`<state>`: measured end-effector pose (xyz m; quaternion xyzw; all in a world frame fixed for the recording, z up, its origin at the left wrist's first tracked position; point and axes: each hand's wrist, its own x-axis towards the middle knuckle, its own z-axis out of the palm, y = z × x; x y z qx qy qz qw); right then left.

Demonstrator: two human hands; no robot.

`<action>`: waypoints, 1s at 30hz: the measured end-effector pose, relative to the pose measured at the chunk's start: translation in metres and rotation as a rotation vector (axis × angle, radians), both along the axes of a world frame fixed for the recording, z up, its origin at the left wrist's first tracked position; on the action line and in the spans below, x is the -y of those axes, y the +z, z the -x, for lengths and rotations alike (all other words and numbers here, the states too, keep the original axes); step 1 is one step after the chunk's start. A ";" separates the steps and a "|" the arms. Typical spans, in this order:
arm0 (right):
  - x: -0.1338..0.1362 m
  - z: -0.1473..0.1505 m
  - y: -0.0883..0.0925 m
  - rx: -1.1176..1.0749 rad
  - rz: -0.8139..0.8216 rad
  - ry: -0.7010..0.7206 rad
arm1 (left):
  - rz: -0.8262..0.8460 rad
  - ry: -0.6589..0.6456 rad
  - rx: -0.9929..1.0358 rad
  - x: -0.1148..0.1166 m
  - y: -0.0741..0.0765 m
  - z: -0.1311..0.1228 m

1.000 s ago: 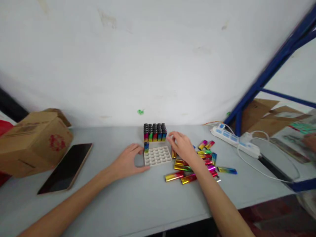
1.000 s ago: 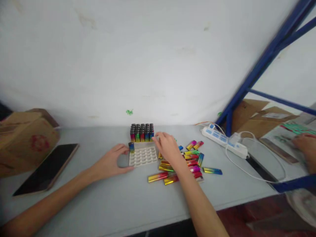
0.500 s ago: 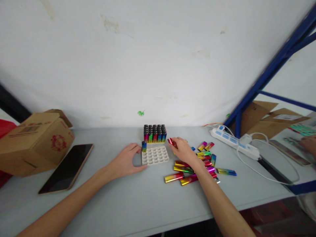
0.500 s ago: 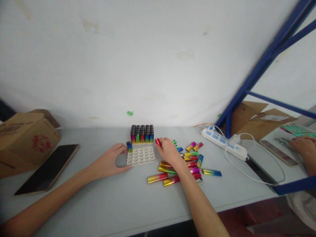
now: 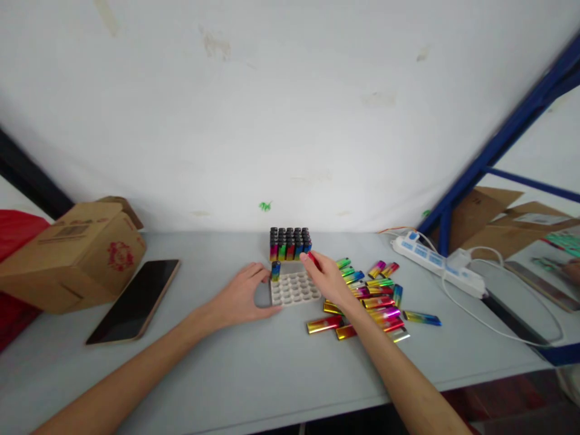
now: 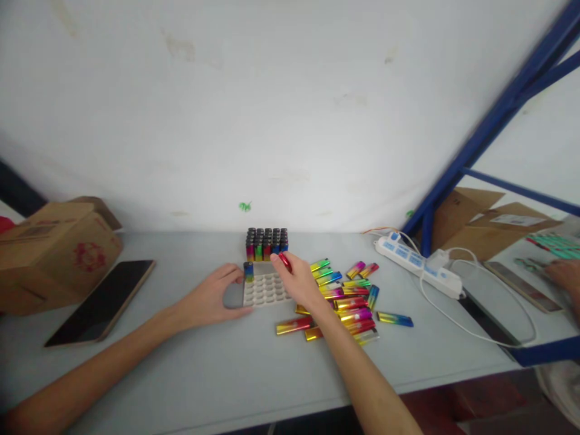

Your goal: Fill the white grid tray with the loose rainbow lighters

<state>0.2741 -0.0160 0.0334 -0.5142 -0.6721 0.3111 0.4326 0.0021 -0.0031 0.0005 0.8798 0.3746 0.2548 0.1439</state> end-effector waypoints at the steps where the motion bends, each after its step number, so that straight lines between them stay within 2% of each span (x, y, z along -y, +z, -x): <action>1: 0.002 0.004 0.000 0.019 -0.006 -0.018 | 0.001 -0.002 0.001 0.001 0.000 -0.001; 11: 0.006 0.017 -0.003 0.149 -0.029 -0.139 | -0.003 -0.007 -0.001 0.002 0.001 0.000; 23: 0.009 0.018 -0.001 0.105 -0.104 -0.109 | 0.025 -0.001 -0.005 -0.001 -0.001 0.002; 30: 0.007 0.018 -0.006 0.118 -0.068 -0.124 | 0.005 -0.013 -0.003 -0.001 -0.002 0.003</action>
